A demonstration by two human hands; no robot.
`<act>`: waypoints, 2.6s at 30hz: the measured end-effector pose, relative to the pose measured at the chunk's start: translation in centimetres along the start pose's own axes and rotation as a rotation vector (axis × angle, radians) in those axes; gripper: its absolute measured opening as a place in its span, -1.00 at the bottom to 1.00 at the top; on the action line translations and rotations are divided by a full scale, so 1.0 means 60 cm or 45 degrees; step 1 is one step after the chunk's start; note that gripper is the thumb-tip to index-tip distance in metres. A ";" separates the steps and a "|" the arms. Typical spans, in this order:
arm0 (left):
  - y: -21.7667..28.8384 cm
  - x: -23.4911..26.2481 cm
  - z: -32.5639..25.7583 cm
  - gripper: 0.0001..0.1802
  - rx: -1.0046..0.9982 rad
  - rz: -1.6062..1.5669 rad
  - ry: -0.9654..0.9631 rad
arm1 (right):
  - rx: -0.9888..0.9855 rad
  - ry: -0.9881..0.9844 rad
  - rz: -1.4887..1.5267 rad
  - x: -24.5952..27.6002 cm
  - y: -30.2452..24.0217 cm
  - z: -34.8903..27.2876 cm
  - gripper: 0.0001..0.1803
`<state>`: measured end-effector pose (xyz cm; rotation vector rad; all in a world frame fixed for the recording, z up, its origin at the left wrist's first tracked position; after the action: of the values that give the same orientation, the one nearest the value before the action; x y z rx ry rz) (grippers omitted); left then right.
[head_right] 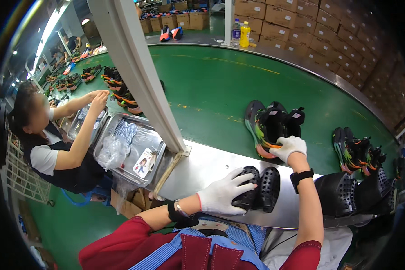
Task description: Checking and assembling shoe components on a production line.
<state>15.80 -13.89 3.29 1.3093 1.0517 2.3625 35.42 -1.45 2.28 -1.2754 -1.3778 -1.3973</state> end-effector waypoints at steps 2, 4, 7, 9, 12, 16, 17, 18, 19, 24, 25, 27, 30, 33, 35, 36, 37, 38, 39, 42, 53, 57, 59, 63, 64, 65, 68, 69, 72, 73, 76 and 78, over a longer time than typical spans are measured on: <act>-0.003 -0.004 0.005 -0.17 0.002 0.009 0.006 | 0.015 0.040 0.061 -0.006 0.005 0.008 -0.53; -0.009 -0.004 -0.003 -0.17 -0.038 -0.019 0.011 | -0.092 -0.113 0.126 -0.025 0.021 0.016 -0.50; 0.004 -0.005 -0.003 -0.18 -0.080 -0.045 0.018 | -0.181 -0.201 0.252 -0.035 0.044 0.007 -0.52; -0.015 -0.013 0.005 -0.19 -0.019 -0.071 -0.026 | -0.118 -0.009 0.166 -0.011 0.030 0.013 -0.53; -0.024 -0.017 -0.002 -0.20 0.038 -0.045 0.039 | -0.097 -0.033 0.077 -0.015 -0.010 0.012 -0.52; -0.016 -0.015 0.007 -0.22 0.035 -0.123 -0.049 | 0.011 0.032 0.097 -0.020 -0.012 0.015 -0.53; -0.006 -0.021 0.003 -0.22 0.020 -0.137 -0.036 | 0.005 0.032 0.074 -0.019 -0.009 0.002 -0.53; -0.013 -0.019 0.005 -0.23 0.020 -0.115 -0.020 | 0.016 0.061 0.042 -0.012 -0.019 0.006 -0.54; -0.017 -0.017 0.007 -0.24 0.020 -0.092 -0.004 | 0.026 0.093 0.011 -0.003 -0.028 0.008 -0.54; -0.009 -0.023 0.000 -0.23 -0.030 -0.024 0.086 | -0.029 -0.004 0.046 -0.018 -0.024 0.003 -0.54; -0.010 -0.020 0.001 -0.22 -0.009 -0.030 0.062 | -0.027 0.003 0.036 -0.015 -0.026 0.006 -0.54; -0.011 -0.021 0.004 -0.21 0.008 -0.031 0.030 | -0.030 -0.001 0.016 -0.009 -0.030 0.008 -0.53; -0.022 -0.015 0.001 -0.20 0.103 -0.057 0.117 | -0.027 -0.020 0.050 -0.014 -0.032 0.015 -0.52; -0.025 -0.020 0.005 -0.19 0.111 -0.045 0.103 | -0.080 -0.108 0.210 -0.003 -0.013 0.021 -0.53; -0.023 -0.019 0.006 -0.20 0.094 -0.048 0.123 | -0.061 -0.088 0.137 -0.004 -0.006 0.028 -0.51; -0.025 -0.021 0.005 -0.19 0.091 -0.052 0.123 | -0.063 -0.076 0.121 -0.006 -0.002 0.031 -0.51; -0.026 -0.020 0.002 -0.19 0.098 -0.049 0.122 | -0.066 -0.063 0.105 -0.008 -0.001 0.032 -0.51; -0.025 -0.021 0.001 -0.19 0.106 -0.048 0.125 | -0.067 -0.069 0.107 -0.012 0.000 0.032 -0.51; -0.023 -0.022 0.000 -0.18 0.113 -0.046 0.130 | -0.055 -0.039 0.126 -0.011 -0.003 0.032 -0.51; -0.020 -0.023 -0.003 -0.17 0.087 -0.006 0.174 | -0.023 0.038 0.094 -0.004 -0.025 0.027 -0.52; -0.017 0.007 0.002 -0.19 0.050 -0.047 0.060 | 0.245 0.519 0.252 0.055 -0.052 -0.009 -0.50; -0.034 0.014 -0.012 -0.11 0.194 0.085 -0.001 | 0.116 0.485 0.525 0.087 -0.015 -0.091 -0.55; -0.049 0.008 -0.012 -0.12 0.220 0.019 0.021 | 0.118 0.325 0.596 0.069 -0.005 -0.150 -0.60; -0.043 -0.002 -0.003 -0.11 0.219 0.036 -0.036 | -0.081 0.161 0.800 -0.003 0.021 -0.274 -0.63; -0.041 -0.002 -0.002 -0.11 0.213 0.066 -0.037 | -0.105 0.118 0.844 -0.026 0.019 -0.294 -0.63; -0.040 -0.006 0.001 -0.11 0.207 0.071 -0.048 | -0.143 0.099 0.964 -0.044 0.018 -0.314 -0.63; -0.038 -0.010 0.007 -0.10 0.233 0.089 0.015 | -0.196 0.033 1.067 -0.081 -0.003 -0.346 -0.61; -0.038 -0.012 0.011 -0.09 0.268 0.121 0.028 | -0.195 0.041 1.076 -0.082 -0.006 -0.352 -0.61; -0.028 -0.010 0.020 -0.08 0.303 0.179 -0.020 | -0.244 0.044 1.025 -0.085 0.001 -0.368 -0.58; -0.024 -0.013 0.024 -0.08 0.310 0.191 -0.076 | -0.254 0.059 1.033 -0.088 0.009 -0.376 -0.58; -0.030 0.007 0.053 -0.13 0.242 0.032 -0.092 | -0.308 0.167 0.943 -0.080 0.043 -0.404 -0.60; -0.045 0.034 0.081 -0.18 0.176 -0.033 -0.045 | -0.346 0.173 0.843 -0.062 0.069 -0.429 -0.63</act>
<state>18.24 -8.61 4.33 1.3695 1.2328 2.2748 36.84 -27.75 1.85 -1.5870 -0.5896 -1.1860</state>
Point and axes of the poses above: each hand's wrist, its own z-axis towards the middle knuckle, its own x-axis out of the back of the hand, y = z × x, the point moved 10 cm from there along z, towards the middle knuckle, and after that the axes turned 9 degrees about -z, right-handed, at the moved point
